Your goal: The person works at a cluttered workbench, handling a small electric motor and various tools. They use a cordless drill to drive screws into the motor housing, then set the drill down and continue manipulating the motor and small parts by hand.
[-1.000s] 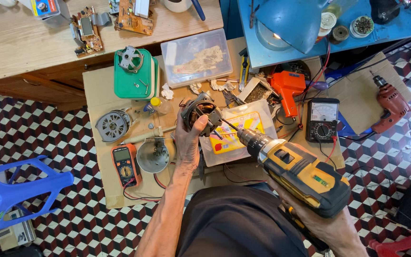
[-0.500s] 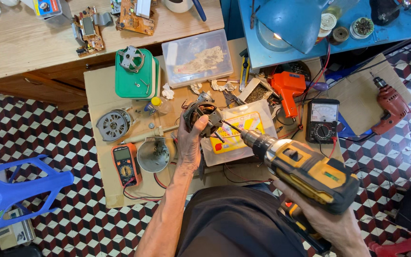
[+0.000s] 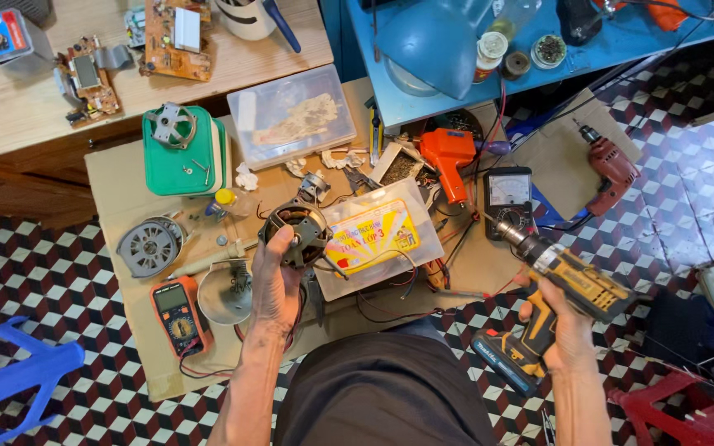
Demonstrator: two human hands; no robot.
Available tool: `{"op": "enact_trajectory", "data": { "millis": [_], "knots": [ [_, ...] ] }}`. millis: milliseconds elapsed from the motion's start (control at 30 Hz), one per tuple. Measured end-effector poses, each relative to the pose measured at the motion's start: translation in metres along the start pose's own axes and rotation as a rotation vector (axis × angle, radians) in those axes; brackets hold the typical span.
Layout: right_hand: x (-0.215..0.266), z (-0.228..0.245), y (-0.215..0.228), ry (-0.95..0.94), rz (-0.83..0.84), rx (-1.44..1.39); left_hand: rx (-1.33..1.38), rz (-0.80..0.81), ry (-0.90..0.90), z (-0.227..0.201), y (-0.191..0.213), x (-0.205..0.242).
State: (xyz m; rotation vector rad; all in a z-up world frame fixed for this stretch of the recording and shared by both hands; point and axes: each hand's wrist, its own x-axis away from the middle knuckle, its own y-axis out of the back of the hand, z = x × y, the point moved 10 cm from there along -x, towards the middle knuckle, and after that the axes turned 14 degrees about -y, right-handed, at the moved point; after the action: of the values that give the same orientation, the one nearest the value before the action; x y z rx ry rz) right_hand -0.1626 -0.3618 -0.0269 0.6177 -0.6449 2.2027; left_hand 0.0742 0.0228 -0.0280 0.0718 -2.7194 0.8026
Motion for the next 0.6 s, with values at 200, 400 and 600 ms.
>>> {"op": "enact_trajectory", "data": {
  "millis": [200,400,600],
  "knots": [
    [-0.064,-0.129,0.048,-0.333,0.019,-0.163,-0.092,0.061,0.078,0.017,-0.008,0.001],
    [-0.148,-0.197,0.059,-0.443,0.104,-0.210,-0.106,0.086,0.060,0.036,-0.015,0.003],
    [-0.196,-0.200,0.079,-0.389,0.039,0.065,-0.068,0.093,0.050,0.043,-0.029,0.009]
  ]
}}
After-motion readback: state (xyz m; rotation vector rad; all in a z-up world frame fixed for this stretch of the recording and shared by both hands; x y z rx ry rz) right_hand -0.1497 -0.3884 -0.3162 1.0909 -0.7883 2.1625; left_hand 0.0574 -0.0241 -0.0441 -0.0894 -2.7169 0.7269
